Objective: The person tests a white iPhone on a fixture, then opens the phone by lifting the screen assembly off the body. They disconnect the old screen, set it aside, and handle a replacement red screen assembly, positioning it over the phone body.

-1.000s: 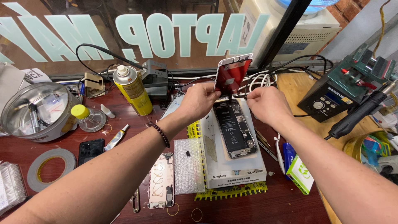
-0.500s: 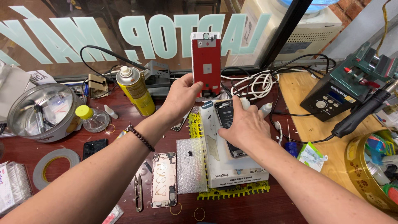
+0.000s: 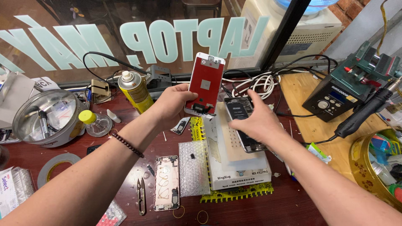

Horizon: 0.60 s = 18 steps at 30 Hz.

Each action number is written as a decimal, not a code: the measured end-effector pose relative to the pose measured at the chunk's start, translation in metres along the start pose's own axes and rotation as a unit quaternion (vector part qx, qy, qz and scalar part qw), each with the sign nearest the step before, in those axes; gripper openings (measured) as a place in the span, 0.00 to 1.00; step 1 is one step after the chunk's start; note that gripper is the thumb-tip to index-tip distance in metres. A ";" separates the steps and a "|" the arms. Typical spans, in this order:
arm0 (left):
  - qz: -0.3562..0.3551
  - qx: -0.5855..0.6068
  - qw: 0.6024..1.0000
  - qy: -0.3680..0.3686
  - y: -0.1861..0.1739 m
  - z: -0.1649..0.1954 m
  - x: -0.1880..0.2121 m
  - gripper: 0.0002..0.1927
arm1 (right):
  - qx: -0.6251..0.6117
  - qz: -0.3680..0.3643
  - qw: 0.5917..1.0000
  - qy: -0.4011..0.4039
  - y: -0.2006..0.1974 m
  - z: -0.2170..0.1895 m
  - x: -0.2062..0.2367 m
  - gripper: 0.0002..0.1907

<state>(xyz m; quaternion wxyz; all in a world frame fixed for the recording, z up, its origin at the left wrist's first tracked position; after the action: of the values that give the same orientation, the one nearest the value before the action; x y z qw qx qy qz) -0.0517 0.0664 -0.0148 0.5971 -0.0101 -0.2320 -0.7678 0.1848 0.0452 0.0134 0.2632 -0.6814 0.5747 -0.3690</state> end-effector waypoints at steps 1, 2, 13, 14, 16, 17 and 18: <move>-0.020 -0.006 1.000 -0.002 -0.002 0.000 -0.002 0.12 | -0.041 0.000 0.999 0.012 -0.007 0.010 -0.002 0.60; -0.040 -0.052 0.998 0.000 -0.003 0.001 -0.003 0.11 | -0.102 0.006 0.995 0.018 -0.015 0.020 -0.003 0.60; -0.305 -0.389 0.852 -0.175 0.069 0.000 -0.068 0.14 | -0.155 0.121 0.978 0.072 -0.089 0.072 -0.009 0.59; -0.328 -0.423 0.824 -0.189 0.080 -0.002 -0.073 0.14 | -0.157 0.117 0.978 0.070 -0.088 0.071 -0.007 0.59; -0.371 -0.488 0.761 -0.215 0.100 -0.006 -0.079 0.15 | -0.161 0.112 0.978 0.067 -0.084 0.069 -0.003 0.59; -0.360 -0.542 0.732 -0.202 0.111 -0.007 -0.083 0.16 | -0.170 0.104 0.977 0.078 -0.082 0.069 0.000 0.59; -0.348 -0.594 0.701 -0.188 0.121 -0.007 -0.087 0.17 | -0.180 0.096 0.975 0.088 -0.079 0.069 0.002 0.59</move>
<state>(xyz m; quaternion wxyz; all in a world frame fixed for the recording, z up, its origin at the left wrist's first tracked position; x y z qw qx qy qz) 0.0866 0.1212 -0.0050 0.1020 -0.4251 0.1773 -0.8817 0.2867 0.0548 0.0351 0.1189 -0.6240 0.7152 -0.2915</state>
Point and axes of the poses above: each hand's wrist, its own x-axis away from the middle knuckle, its own y-axis out of the palm, z = x × y, the point moved 6 cm from there along -x, towards the middle knuckle, and after that the axes turned 4 degrees about -z, right-handed, at the moved point
